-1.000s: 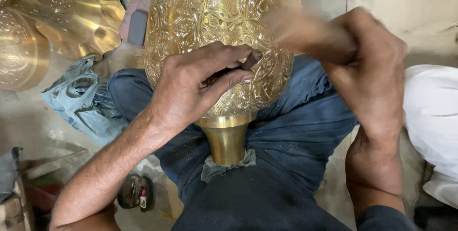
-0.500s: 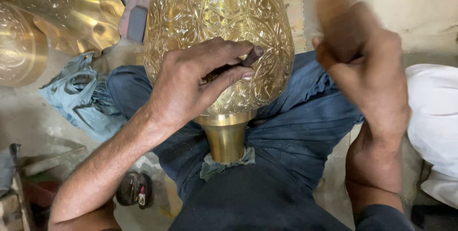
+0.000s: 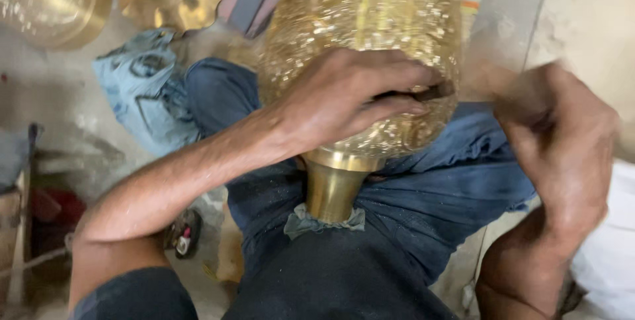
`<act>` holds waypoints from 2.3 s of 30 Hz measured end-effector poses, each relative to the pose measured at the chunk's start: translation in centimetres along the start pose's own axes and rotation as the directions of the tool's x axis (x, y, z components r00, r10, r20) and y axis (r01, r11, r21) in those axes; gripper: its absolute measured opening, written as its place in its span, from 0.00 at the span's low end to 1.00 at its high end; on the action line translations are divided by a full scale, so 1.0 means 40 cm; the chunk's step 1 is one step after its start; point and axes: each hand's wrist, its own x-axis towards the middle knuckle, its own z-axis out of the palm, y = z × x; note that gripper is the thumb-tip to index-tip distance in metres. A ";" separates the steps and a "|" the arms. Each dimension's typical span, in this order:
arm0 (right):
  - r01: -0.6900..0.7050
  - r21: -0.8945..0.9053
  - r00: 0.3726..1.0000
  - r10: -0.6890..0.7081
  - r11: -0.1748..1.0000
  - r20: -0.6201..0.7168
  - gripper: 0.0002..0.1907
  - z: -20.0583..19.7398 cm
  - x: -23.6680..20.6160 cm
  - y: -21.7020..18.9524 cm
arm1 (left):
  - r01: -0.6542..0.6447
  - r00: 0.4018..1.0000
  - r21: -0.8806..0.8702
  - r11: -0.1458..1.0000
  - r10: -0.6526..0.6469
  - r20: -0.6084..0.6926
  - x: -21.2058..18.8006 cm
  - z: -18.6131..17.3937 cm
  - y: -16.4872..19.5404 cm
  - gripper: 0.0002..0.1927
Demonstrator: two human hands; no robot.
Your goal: The person sits cross-legged on the floor with a large engraved brass vase resting on their lap. They hold a small steel punch against the raised pattern and repeatedly strike it with a wooden mallet, repositioning the punch around the design to work the embossed decoration.
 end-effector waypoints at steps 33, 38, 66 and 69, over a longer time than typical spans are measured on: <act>0.047 0.043 0.991 -0.041 0.998 -0.126 0.46 0.176 0.000 -0.091 | 0.085 0.561 -0.674 0.734 -0.594 -0.577 -0.254 -0.002 0.051 0.14; -0.029 0.191 0.993 0.051 0.981 -0.109 0.35 0.158 -0.012 0.002 | 0.115 0.526 -0.661 0.742 -0.610 -0.593 -0.258 -0.016 0.055 0.12; 0.027 0.336 0.994 0.010 0.942 -0.107 0.20 0.148 -0.032 -0.025 | -0.124 0.356 -0.674 0.728 -0.602 -0.715 -0.454 -0.039 0.031 0.13; 0.011 0.330 0.993 0.028 0.944 -0.113 0.21 0.143 -0.026 -0.014 | -0.157 0.365 -0.658 0.736 -0.576 -0.731 -0.451 -0.036 0.025 0.13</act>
